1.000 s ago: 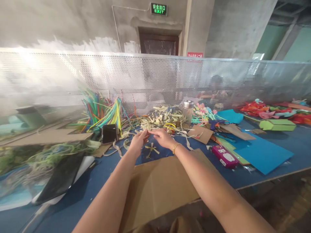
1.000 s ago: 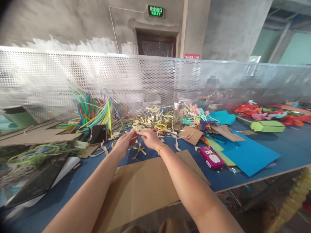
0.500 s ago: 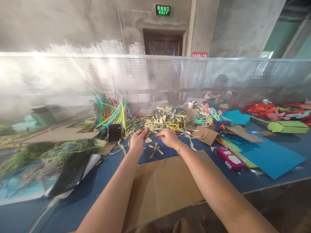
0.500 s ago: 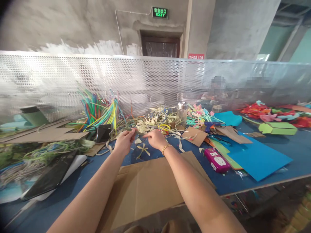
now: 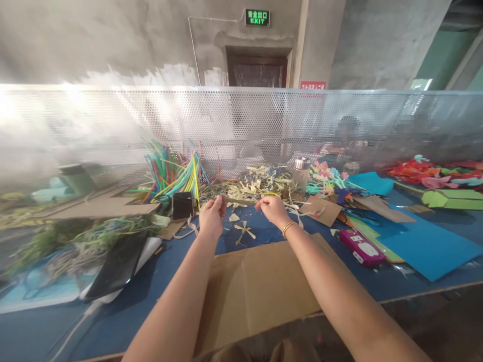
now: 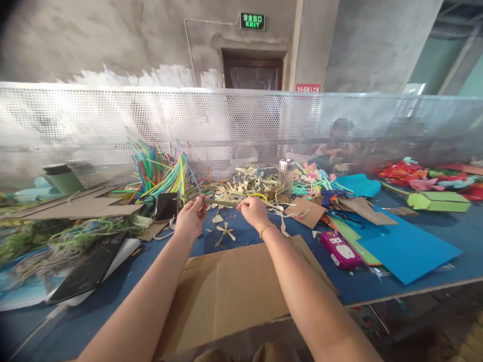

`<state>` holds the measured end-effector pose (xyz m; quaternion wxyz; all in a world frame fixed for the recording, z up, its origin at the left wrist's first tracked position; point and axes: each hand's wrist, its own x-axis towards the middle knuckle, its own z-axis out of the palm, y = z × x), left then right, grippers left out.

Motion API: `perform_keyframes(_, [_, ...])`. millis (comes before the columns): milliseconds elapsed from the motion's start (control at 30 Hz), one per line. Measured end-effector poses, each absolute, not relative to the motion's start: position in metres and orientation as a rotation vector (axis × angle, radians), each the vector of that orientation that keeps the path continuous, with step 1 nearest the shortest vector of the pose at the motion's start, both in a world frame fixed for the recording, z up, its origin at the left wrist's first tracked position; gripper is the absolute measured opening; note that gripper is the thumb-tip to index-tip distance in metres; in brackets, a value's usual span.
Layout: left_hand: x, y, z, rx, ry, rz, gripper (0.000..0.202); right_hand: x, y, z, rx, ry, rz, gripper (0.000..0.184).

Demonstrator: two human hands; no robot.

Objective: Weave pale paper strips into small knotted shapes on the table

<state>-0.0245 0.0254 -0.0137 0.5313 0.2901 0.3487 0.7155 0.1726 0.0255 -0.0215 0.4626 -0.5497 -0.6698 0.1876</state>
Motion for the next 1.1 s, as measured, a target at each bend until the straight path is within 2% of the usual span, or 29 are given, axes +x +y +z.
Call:
perform_keyframes(367, [-0.026,0.024,-0.013,0.679,0.877,1.695,0.013,0.18,0.038,-0.03,-1.25,-1.391,0.692,0.021])
perform_keyframes(767, [-0.021,0.026,-0.016,0.808,0.909,1.7,0.023,0.17,0.028,-0.012,-1.068,-1.109,0.828,0.013])
perform_keyframes(1100, [-0.021,0.023,-0.014,0.699,0.835,1.712,0.013,0.191,0.045,-0.024,-1.025,-0.922,0.767,0.007])
